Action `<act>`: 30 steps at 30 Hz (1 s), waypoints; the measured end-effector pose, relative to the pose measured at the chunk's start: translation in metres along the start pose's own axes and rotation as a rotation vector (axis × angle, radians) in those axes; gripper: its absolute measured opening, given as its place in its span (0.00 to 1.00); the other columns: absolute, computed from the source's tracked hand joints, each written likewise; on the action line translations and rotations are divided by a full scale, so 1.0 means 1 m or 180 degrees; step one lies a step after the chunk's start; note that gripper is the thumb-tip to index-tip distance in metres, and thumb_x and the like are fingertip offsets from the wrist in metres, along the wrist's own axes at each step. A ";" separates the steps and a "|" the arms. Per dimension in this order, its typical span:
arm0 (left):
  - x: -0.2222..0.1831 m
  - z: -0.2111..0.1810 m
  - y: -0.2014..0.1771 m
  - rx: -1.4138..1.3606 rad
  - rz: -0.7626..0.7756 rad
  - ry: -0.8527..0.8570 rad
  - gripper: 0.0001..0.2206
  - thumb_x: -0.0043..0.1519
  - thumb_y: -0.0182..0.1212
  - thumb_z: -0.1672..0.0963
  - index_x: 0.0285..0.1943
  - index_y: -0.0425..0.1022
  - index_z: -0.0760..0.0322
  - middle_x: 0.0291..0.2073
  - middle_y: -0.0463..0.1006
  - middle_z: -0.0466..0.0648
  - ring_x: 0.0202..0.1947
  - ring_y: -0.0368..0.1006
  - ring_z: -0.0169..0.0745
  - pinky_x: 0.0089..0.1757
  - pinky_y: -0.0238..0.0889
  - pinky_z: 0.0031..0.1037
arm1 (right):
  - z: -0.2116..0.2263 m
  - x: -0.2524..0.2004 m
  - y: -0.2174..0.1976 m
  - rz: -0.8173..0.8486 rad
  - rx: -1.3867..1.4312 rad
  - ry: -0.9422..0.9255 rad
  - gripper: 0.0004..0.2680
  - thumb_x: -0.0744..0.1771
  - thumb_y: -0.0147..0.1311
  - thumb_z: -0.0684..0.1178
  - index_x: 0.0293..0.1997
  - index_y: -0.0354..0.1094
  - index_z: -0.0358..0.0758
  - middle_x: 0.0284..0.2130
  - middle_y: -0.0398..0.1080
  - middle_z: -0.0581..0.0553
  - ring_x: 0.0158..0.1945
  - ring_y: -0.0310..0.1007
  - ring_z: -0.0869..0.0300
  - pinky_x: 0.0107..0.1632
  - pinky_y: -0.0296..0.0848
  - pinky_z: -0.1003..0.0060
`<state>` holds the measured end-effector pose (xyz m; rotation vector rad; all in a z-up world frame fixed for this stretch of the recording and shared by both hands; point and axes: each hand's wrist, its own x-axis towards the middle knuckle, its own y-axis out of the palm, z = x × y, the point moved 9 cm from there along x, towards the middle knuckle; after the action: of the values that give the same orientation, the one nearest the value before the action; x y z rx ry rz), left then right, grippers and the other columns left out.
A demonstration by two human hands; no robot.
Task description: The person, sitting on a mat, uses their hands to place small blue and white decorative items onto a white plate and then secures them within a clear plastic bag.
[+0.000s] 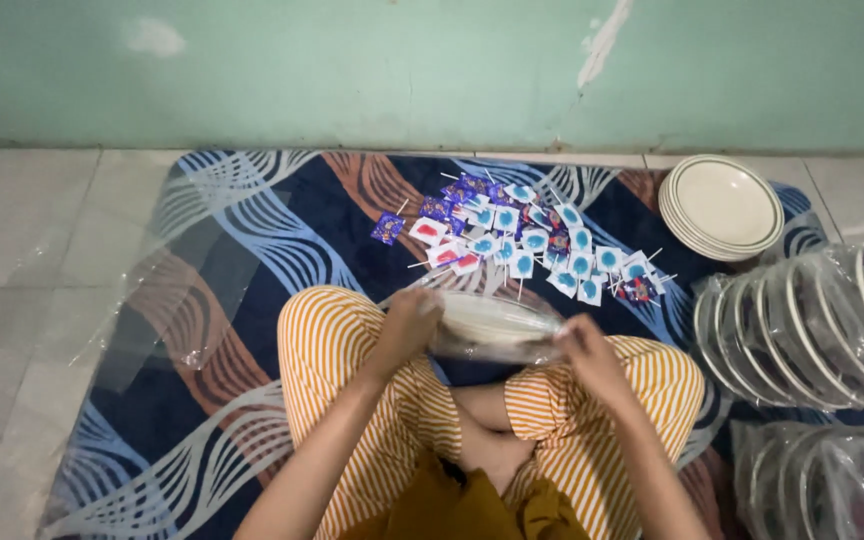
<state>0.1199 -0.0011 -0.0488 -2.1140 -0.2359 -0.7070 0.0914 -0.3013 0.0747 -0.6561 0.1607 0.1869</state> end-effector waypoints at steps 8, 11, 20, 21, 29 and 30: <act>-0.072 -0.009 0.012 -0.1494 0.1546 -0.2828 0.24 0.58 0.65 0.54 0.61 0.72 0.72 0.54 0.69 0.68 0.58 0.71 0.71 0.57 0.67 0.44 | -0.090 0.011 0.069 0.0267 -0.0282 0.0633 0.15 0.63 0.63 0.58 0.50 0.66 0.47 0.40 0.74 0.32 0.51 0.75 0.35 0.54 0.70 0.43; -0.083 0.017 0.055 -0.1445 0.1873 -0.3011 0.28 0.58 0.66 0.51 0.64 0.69 0.70 0.56 0.69 0.66 0.59 0.71 0.66 0.56 0.68 0.45 | -0.092 0.027 0.088 0.0426 -0.0371 0.0692 0.21 0.61 0.68 0.58 0.52 0.62 0.46 0.46 0.73 0.28 0.56 0.73 0.31 0.58 0.69 0.40; -0.040 0.070 0.116 -0.1523 0.1614 -0.3067 0.26 0.59 0.62 0.57 0.65 0.68 0.81 0.56 0.75 0.71 0.58 0.73 0.66 0.53 0.71 0.48 | -0.139 0.141 0.121 0.0192 -0.0667 0.0239 0.15 0.65 0.60 0.52 0.51 0.60 0.39 0.42 0.73 0.26 0.53 0.74 0.31 0.54 0.72 0.41; -0.030 0.075 0.115 -0.1515 0.1430 -0.2999 0.24 0.59 0.61 0.59 0.63 0.70 0.83 0.55 0.75 0.73 0.57 0.74 0.67 0.53 0.72 0.48 | -0.134 0.149 0.116 0.0191 -0.0653 0.0272 0.13 0.66 0.57 0.50 0.51 0.60 0.38 0.40 0.73 0.26 0.53 0.74 0.31 0.53 0.71 0.41; -0.001 0.064 0.072 -0.1446 0.0931 -0.3067 0.16 0.62 0.54 0.63 0.58 0.74 0.77 0.54 0.72 0.64 0.57 0.72 0.62 0.56 0.69 0.42 | -0.083 0.142 0.076 -0.0058 -0.0357 0.0237 0.07 0.69 0.49 0.48 0.48 0.60 0.38 0.40 0.72 0.25 0.52 0.74 0.31 0.52 0.72 0.41; -0.008 0.069 0.069 -0.1523 0.0740 -0.3145 0.15 0.60 0.54 0.63 0.54 0.78 0.71 0.52 0.71 0.59 0.56 0.71 0.60 0.56 0.68 0.41 | -0.064 0.128 0.066 -0.0142 -0.0102 0.0225 0.07 0.69 0.48 0.46 0.50 0.61 0.37 0.42 0.72 0.22 0.53 0.72 0.29 0.54 0.72 0.40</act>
<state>0.1692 0.0125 -0.1327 -2.7423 -0.3593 0.5245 0.1955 -0.2744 -0.0408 -0.6979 0.2113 0.1236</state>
